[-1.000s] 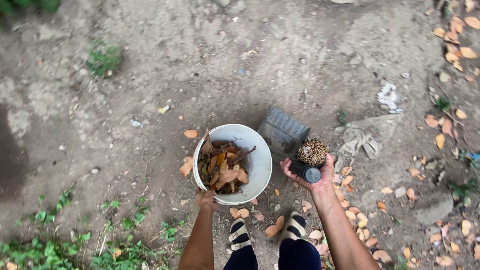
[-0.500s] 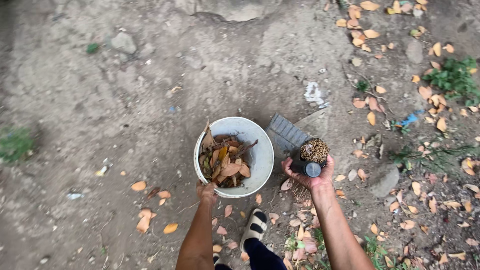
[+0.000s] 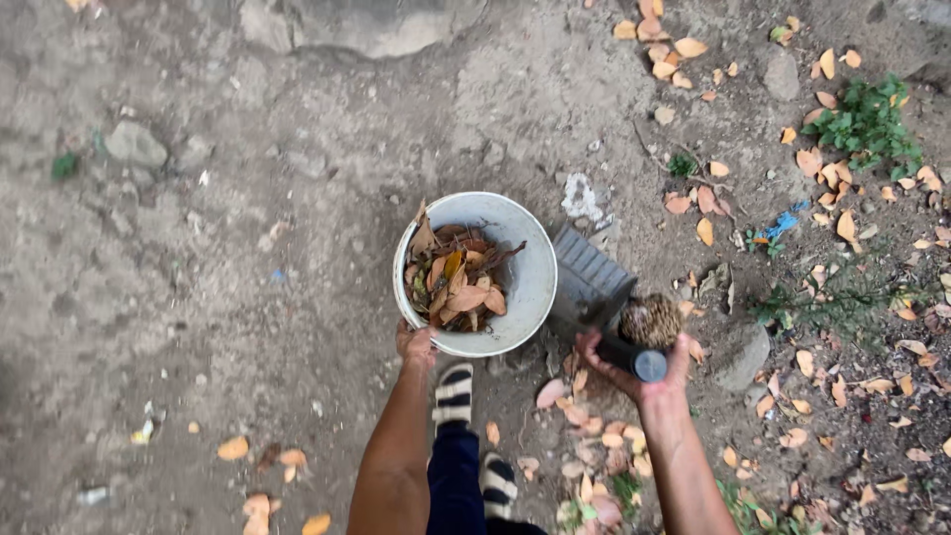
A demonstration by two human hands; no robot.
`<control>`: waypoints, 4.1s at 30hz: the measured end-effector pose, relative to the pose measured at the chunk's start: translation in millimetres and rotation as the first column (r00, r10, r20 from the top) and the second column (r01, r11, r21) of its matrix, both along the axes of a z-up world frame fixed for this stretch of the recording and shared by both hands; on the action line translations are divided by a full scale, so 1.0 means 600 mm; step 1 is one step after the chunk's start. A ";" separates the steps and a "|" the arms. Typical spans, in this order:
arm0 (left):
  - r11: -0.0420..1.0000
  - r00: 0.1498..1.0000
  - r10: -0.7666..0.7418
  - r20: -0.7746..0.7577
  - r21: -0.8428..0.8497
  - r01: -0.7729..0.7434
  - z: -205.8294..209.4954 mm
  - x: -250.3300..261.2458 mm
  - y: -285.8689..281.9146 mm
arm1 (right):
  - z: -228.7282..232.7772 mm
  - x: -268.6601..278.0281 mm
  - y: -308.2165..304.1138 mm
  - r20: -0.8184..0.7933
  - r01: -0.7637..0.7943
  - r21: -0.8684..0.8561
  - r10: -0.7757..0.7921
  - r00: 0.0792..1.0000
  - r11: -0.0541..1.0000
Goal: The person sweeps dry leaves and debris into a dustpan using a broom and then transfers the gathered waste into a white plastic bucket.
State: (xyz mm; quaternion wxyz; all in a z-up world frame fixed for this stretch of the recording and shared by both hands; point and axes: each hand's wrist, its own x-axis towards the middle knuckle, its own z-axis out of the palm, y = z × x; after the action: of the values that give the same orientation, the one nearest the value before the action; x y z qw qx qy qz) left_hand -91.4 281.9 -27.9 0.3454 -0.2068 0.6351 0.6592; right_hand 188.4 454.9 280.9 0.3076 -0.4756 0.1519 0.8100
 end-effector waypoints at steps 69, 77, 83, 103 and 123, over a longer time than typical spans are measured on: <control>0.543 0.186 -0.708 -0.681 -0.357 0.760 0.391 0.426 -0.320 | -0.149 0.121 -0.330 -0.004 -0.649 0.183 0.660 0.751 0.739; 0.723 0.446 -0.628 -0.637 -0.267 0.637 0.447 0.503 -0.551 | -0.141 0.125 -0.514 -0.057 -0.859 0.142 0.870 0.490 0.492; 0.804 0.444 -0.571 -0.691 -0.359 0.474 0.453 0.539 -0.708 | -0.135 0.107 -0.673 -0.018 -0.925 0.151 0.937 0.349 0.348; 0.973 0.707 0.180 -0.684 0.020 -0.228 0.363 0.586 -1.143 | -0.045 0.115 -1.026 -0.186 -0.949 -0.056 0.930 0.316 0.311; 0.904 0.949 -0.080 -0.305 -0.424 -0.060 0.122 0.511 -1.262 | -0.157 0.003 -0.918 0.630 -0.812 0.105 0.670 -0.392 -0.574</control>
State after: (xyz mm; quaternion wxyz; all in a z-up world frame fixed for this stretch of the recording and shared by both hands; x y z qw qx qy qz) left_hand 215.0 -475.4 45.1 0.1890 -0.1665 0.8122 0.5263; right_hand 190.0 -95.9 186.6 -0.3624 -0.3295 -0.6192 0.6137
